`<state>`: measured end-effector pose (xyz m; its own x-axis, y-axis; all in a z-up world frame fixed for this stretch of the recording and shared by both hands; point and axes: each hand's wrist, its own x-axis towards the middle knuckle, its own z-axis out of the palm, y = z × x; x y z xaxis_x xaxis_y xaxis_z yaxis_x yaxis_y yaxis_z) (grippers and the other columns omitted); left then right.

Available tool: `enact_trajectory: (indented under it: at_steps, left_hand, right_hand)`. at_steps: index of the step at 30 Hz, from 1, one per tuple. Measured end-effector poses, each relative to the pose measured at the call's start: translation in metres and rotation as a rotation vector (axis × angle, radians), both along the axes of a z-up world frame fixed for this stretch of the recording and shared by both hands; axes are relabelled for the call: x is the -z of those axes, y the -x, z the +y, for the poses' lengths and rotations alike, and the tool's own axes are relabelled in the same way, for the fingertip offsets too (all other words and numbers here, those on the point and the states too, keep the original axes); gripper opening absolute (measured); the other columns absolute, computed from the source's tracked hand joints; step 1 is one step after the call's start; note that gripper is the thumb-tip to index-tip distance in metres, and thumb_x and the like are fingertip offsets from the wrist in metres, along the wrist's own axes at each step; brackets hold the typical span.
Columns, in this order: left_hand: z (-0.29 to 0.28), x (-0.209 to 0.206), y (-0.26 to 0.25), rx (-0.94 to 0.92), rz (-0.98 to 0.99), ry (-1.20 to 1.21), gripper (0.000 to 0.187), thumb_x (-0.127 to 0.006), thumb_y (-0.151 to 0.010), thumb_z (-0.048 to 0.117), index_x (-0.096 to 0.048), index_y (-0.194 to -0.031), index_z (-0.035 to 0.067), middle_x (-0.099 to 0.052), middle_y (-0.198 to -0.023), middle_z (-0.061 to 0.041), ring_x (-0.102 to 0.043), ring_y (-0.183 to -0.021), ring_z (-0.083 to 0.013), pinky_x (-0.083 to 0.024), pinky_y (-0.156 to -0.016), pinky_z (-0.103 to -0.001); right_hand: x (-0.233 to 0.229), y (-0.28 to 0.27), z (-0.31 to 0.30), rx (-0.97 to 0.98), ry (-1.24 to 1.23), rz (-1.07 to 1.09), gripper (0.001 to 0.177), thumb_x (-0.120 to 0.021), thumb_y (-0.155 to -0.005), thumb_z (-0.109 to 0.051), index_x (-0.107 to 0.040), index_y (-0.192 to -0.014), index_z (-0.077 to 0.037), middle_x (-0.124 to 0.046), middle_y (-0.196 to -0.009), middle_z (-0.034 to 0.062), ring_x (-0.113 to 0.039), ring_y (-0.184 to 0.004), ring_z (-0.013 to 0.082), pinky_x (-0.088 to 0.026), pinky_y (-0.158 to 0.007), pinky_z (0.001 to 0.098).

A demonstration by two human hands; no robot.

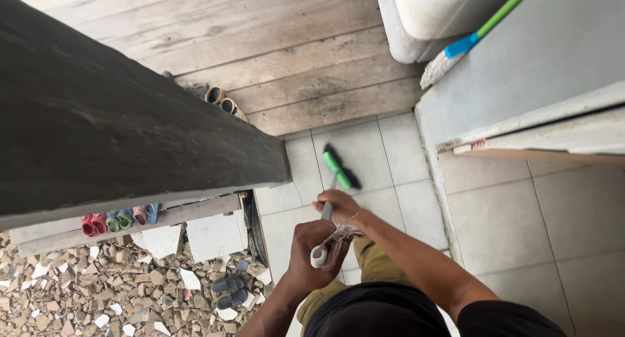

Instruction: The person opens a door and sweeps a tiled floor using a long-handled squeegee, pushing debris out of the doorway and onto an outdoor wooden surface.

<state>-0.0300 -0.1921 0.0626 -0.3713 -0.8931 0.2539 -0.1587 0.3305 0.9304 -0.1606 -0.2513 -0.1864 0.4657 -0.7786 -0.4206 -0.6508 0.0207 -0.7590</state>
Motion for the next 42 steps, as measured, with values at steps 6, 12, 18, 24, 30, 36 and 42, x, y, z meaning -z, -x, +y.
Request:
enact_trajectory:
  at_steps: [6, 12, 18, 24, 30, 36, 42]
  left_hand:
    - [-0.006, -0.035, 0.025, 0.104, 0.086, -0.015, 0.022, -0.07, -0.074, 0.0, -0.049, -0.068, 0.005, -0.047, -0.061, -0.007, -0.048, -0.053, -0.0204, -0.033, -0.053, -0.035]
    - [-0.036, 0.035, 0.074, 0.081, 0.148, -0.186, 0.008, -0.07, -0.086, 0.001, -0.075, -0.09, 0.005, -0.058, -0.066, -0.004, -0.05, -0.054, -0.0147, -0.037, -0.051, -0.033]
    - [-0.044, 0.067, 0.054, -0.104, 0.186, -0.191, 0.002, -0.07, -0.089, 0.0, -0.07, -0.087, 0.0, -0.063, -0.069, -0.008, -0.058, -0.057, -0.0173, -0.045, -0.054, -0.034]
    - [-0.015, 0.0, -0.014, -0.09, -0.015, -0.054, 0.027, -0.072, -0.074, -0.002, -0.047, -0.065, 0.004, -0.045, -0.059, -0.009, -0.046, -0.053, -0.0264, -0.033, -0.054, -0.04]
    - [-0.01, -0.041, -0.03, 0.094, 0.121, 0.008, 0.026, -0.076, -0.074, 0.002, -0.051, -0.067, 0.005, -0.049, -0.062, -0.008, -0.051, -0.057, -0.0243, -0.035, -0.054, -0.038]
    - [-0.059, 0.022, 0.001, 0.139, 0.123, -0.16, 0.004, -0.073, -0.088, 0.002, -0.072, -0.085, 0.005, -0.057, -0.063, -0.007, -0.05, -0.053, -0.014, -0.036, -0.052, -0.032]
    - [-0.039, 0.056, -0.028, -0.047, 0.071, -0.142, 0.006, -0.071, -0.087, -0.001, -0.069, -0.083, 0.002, -0.055, -0.064, -0.009, -0.05, -0.055, -0.0196, -0.038, -0.053, -0.034]
  right_hand:
    - [-0.058, 0.034, -0.009, -0.036, 0.225, -0.093, 0.036, -0.062, -0.095, -0.038, -0.06, -0.075, -0.008, -0.064, -0.082, 0.0104, -0.062, -0.086, 0.033, -0.049, -0.078, 0.0466]
    - [0.007, 0.144, -0.046, 0.085, 0.168, 0.274, 0.038, -0.06, -0.097, -0.038, -0.062, -0.075, -0.008, -0.065, -0.086, 0.0113, -0.065, -0.087, 0.0316, -0.051, -0.08, 0.0438]
    - [0.065, 0.118, -0.073, -0.052, 0.213, 0.196, 0.027, -0.064, -0.091, -0.037, -0.069, -0.078, -0.013, -0.068, -0.09, 0.0089, -0.065, -0.094, 0.031, -0.052, -0.083, 0.0435]
    - [-0.004, -0.022, -0.044, -0.164, 0.141, -0.004, 0.033, -0.062, -0.098, -0.036, -0.066, -0.08, -0.008, -0.067, -0.09, 0.0087, -0.064, -0.094, 0.0298, -0.052, -0.087, 0.0415]
    - [-0.052, -0.014, -0.025, -0.16, 0.264, -0.032, 0.03, -0.065, -0.094, -0.04, -0.07, -0.088, -0.01, -0.071, -0.099, 0.0054, -0.066, -0.097, 0.029, -0.052, -0.084, 0.0426]
    - [0.016, 0.086, -0.06, 0.017, 0.083, 0.348, 0.037, -0.061, -0.098, -0.042, -0.069, -0.079, -0.011, -0.07, -0.089, 0.0068, -0.07, -0.091, 0.0278, -0.055, -0.084, 0.0408]
    - [0.072, 0.032, -0.065, -0.036, 0.305, 0.17, 0.034, -0.065, -0.092, -0.038, -0.067, -0.073, -0.011, -0.066, -0.084, 0.0087, -0.065, -0.091, 0.0316, -0.054, -0.084, 0.0441]
